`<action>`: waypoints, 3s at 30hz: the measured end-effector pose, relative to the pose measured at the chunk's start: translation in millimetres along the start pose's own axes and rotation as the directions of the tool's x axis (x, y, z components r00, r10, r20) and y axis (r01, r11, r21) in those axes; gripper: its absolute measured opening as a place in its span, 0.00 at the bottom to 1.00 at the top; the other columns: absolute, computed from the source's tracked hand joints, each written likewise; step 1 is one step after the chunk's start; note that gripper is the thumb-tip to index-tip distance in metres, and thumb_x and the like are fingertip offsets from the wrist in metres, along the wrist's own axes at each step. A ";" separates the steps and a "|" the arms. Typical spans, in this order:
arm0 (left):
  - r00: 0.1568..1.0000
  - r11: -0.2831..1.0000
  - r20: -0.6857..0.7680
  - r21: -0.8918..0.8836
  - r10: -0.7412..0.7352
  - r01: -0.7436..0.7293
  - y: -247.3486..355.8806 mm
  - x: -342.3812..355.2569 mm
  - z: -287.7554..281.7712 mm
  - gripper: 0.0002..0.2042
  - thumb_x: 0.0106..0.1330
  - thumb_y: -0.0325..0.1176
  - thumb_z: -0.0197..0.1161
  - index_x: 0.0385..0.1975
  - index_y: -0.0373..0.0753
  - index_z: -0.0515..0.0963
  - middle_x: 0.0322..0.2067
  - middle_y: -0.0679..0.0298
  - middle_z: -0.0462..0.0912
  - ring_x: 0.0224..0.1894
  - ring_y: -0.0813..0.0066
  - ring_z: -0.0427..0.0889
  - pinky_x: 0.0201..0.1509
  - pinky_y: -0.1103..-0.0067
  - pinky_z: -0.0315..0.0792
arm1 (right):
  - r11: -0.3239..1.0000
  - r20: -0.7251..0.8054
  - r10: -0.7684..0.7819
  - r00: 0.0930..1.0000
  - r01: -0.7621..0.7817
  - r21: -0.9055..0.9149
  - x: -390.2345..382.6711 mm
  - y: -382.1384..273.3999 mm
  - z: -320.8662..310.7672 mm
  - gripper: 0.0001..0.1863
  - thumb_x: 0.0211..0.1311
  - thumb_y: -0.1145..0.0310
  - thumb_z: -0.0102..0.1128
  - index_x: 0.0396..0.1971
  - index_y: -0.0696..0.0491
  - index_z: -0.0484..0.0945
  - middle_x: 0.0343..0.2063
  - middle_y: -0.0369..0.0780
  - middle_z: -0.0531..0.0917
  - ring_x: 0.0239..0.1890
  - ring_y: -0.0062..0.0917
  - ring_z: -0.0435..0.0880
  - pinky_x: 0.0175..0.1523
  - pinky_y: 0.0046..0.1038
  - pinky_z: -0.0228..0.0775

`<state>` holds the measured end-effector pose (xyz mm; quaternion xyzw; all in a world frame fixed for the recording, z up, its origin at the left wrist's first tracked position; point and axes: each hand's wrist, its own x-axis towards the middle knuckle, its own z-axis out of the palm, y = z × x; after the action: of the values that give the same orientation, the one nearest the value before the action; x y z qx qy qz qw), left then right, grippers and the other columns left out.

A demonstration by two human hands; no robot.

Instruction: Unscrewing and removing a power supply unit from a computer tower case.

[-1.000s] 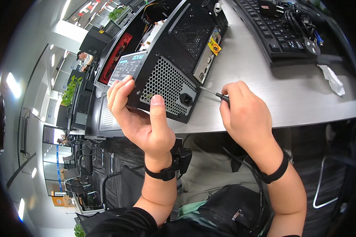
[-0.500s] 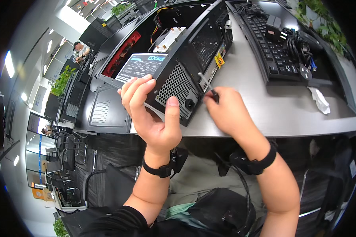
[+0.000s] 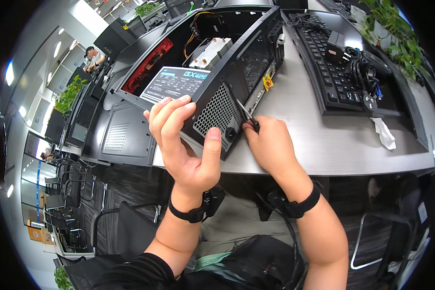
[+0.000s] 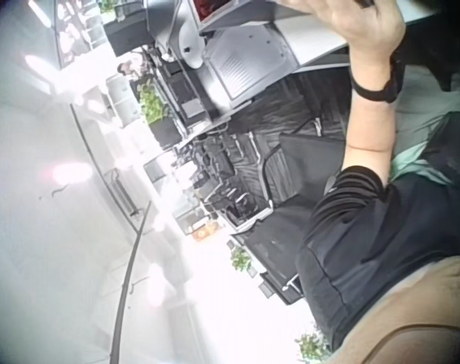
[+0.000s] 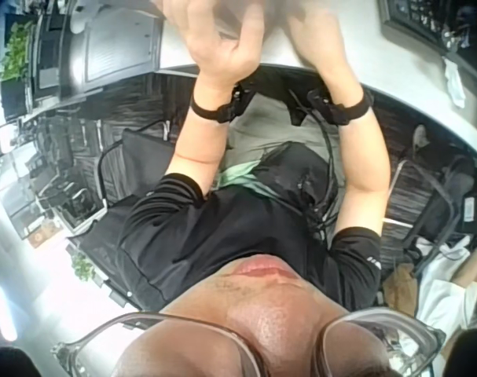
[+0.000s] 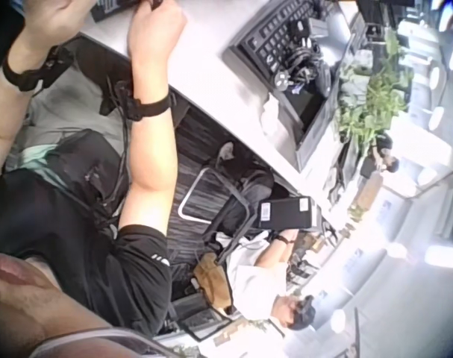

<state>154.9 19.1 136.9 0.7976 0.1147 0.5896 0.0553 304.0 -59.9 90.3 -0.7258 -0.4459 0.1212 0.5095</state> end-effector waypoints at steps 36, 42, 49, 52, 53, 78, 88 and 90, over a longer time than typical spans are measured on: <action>1.000 1.000 0.000 0.003 -0.017 0.017 3.0 -0.1 0.5 0.23 0.59 0.31 0.70 0.56 0.37 0.78 0.59 0.56 0.79 0.71 0.52 0.68 0.84 0.57 0.36 | 0.999 -0.018 -0.025 1.000 0.026 0.039 -0.9 2.5 2.7 0.09 0.59 0.71 0.69 0.35 0.62 0.86 0.31 0.52 0.89 0.37 0.48 0.89 0.46 0.40 0.81; 0.999 1.000 0.031 0.006 -0.017 0.017 2.2 -0.6 -3.7 0.24 0.58 0.30 0.70 0.57 0.38 0.78 0.60 0.56 0.79 0.71 0.51 0.68 0.84 0.57 0.35 | 0.976 -0.075 -0.001 0.997 0.017 0.218 -8.2 6.5 -0.6 0.10 0.61 0.71 0.70 0.38 0.63 0.86 0.29 0.48 0.89 0.31 0.35 0.90 0.41 0.31 0.80; 0.993 0.993 0.098 -0.095 -0.062 0.071 19.7 12.5 -29.8 0.25 0.55 0.26 0.73 0.56 0.35 0.78 0.58 0.55 0.80 0.66 0.50 0.73 0.78 0.57 0.53 | 0.931 0.118 0.071 0.991 -0.108 0.349 -29.0 -11.1 -27.2 0.09 0.69 0.69 0.68 0.40 0.60 0.87 0.30 0.37 0.89 0.32 0.16 0.83 0.41 0.24 0.76; 0.977 0.953 0.203 -0.274 -0.072 0.127 42.7 7.1 -57.6 0.22 0.54 0.22 0.76 0.51 0.34 0.81 0.51 0.55 0.83 0.55 0.50 0.81 0.61 0.61 0.74 | 0.866 0.497 0.108 0.861 -0.327 0.378 -67.1 -19.1 -55.7 0.09 0.71 0.69 0.68 0.42 0.59 0.88 0.32 0.33 0.89 0.35 0.12 0.82 0.42 0.19 0.75; 0.958 0.952 0.286 -0.294 0.003 0.085 49.3 2.5 -65.4 0.20 0.53 0.21 0.76 0.48 0.33 0.82 0.47 0.55 0.84 0.49 0.51 0.84 0.52 0.63 0.79 | 0.824 0.560 0.084 0.824 -0.373 0.426 -79.3 -19.7 -61.2 0.08 0.71 0.70 0.68 0.43 0.58 0.88 0.32 0.32 0.89 0.35 0.11 0.82 0.41 0.18 0.74; 0.847 0.693 0.054 0.605 -0.528 0.393 -136.3 -86.4 -164.1 0.04 0.62 0.32 0.73 0.33 0.41 0.88 0.41 0.61 0.86 0.51 0.54 0.81 0.55 0.59 0.74 | 0.633 0.594 0.293 0.749 -0.618 0.467 -104.4 14.0 -58.1 0.08 0.73 0.70 0.66 0.38 0.60 0.84 0.19 0.30 0.76 0.14 0.08 0.65 0.19 0.16 0.54; 0.919 0.893 0.120 0.313 -0.375 0.324 -91.5 -42.2 -140.4 0.10 0.67 0.28 0.69 0.45 0.33 0.85 0.52 0.52 0.86 0.59 0.51 0.82 0.67 0.62 0.72 | 0.718 0.619 0.222 0.753 -0.556 0.419 -104.4 7.0 -63.4 0.15 0.79 0.63 0.51 0.39 0.57 0.81 0.26 0.32 0.78 0.25 0.14 0.71 0.30 0.21 0.63; 0.945 0.939 0.126 0.214 -0.301 0.270 -73.5 -19.2 -128.7 0.10 0.68 0.28 0.69 0.46 0.33 0.85 0.54 0.51 0.86 0.62 0.51 0.81 0.70 0.63 0.71 | 0.820 0.553 0.213 0.806 -0.455 0.348 -103.3 0.8 -63.7 0.13 0.78 0.65 0.56 0.39 0.58 0.84 0.24 0.30 0.78 0.25 0.13 0.71 0.32 0.21 0.64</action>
<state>18.3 79.5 141.1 0.8178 0.2817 0.4967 0.0714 285.4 -179.8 89.6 -0.5958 -0.3784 0.4946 0.5071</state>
